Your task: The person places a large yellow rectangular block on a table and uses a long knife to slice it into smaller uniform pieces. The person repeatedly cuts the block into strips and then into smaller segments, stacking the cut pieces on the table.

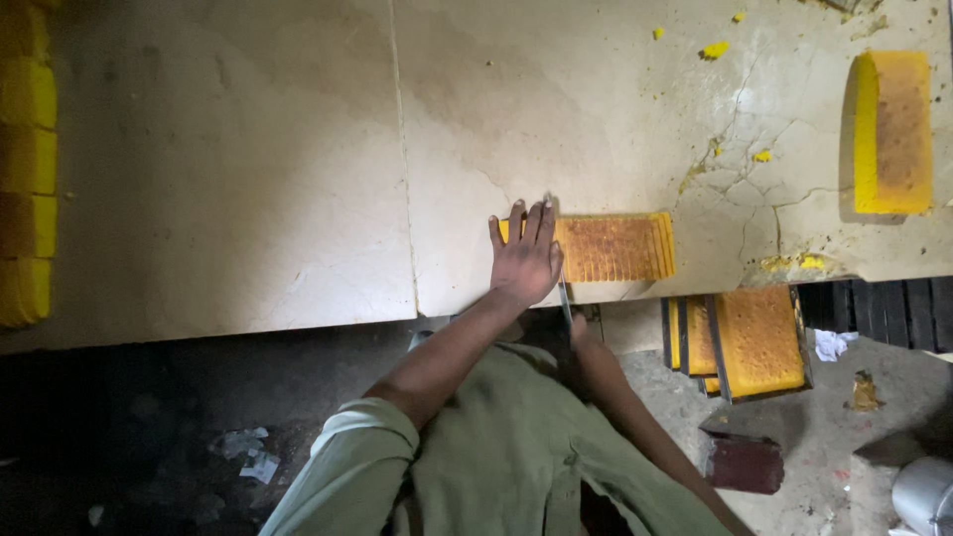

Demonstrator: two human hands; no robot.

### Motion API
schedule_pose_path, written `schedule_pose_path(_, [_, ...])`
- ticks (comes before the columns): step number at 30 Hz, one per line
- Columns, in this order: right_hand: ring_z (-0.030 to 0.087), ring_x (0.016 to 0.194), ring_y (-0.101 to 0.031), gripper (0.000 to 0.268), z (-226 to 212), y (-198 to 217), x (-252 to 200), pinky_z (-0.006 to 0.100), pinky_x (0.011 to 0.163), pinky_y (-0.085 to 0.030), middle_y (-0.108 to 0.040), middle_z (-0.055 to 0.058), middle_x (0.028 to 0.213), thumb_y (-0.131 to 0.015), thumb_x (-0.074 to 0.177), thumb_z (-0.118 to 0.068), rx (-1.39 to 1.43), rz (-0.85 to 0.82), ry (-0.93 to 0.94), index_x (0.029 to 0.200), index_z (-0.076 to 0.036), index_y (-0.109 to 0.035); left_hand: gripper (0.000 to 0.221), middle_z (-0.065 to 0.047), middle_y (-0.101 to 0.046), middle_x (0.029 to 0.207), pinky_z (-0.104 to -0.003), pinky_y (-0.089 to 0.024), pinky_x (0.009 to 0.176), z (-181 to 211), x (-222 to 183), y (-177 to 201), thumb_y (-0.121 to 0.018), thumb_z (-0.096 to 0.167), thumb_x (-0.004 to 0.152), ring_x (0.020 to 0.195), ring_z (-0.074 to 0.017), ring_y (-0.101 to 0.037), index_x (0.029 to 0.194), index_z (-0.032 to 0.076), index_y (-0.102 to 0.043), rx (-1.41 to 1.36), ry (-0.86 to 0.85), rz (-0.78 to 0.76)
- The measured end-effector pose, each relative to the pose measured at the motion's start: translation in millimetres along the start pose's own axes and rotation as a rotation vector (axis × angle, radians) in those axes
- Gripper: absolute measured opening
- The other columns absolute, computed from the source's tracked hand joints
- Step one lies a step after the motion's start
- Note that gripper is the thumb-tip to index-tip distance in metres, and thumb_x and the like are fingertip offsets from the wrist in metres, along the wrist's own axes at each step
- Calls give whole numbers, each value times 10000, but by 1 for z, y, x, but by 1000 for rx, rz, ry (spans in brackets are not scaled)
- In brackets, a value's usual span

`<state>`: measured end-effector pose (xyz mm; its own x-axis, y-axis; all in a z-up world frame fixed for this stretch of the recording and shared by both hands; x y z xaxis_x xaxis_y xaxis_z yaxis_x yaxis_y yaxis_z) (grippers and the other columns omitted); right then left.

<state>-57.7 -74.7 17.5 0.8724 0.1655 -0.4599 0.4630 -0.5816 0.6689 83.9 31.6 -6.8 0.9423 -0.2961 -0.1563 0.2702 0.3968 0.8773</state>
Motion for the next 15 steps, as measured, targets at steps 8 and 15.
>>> schedule_pose_path(8, [438, 955, -725, 796, -31, 42, 87, 495, 852, -586, -707, 273, 994, -784, 774, -168, -136, -89, -126, 1378, 70, -324, 686, -173, -178, 1688, -684, -96, 1207, -7, -1, 2, -405, 301, 1004, 1570, -342, -87, 1605, 19, -230, -90, -70, 42])
schedule_pose_path(15, [476, 944, -692, 827, -43, 20, 5, 534, 796, -563, -683, 296, 1060, -802, 753, -199, 51, -133, 59, 1396, -18, -315, 675, -157, -271, 1641, -666, -130, 1221, -11, -1, 4, -447, 314, 994, 1555, -375, -135, 1586, 41, -270, -19, -38, 40])
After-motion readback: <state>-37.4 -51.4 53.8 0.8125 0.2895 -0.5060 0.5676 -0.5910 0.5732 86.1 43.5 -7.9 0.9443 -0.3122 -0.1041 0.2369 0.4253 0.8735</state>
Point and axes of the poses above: each hand's wrist, its own x-axis towards the middle knuckle, its own y-axis out of the back of the hand, z = x × y, the point moved 9 cm from there along x, towards the middle knuckle
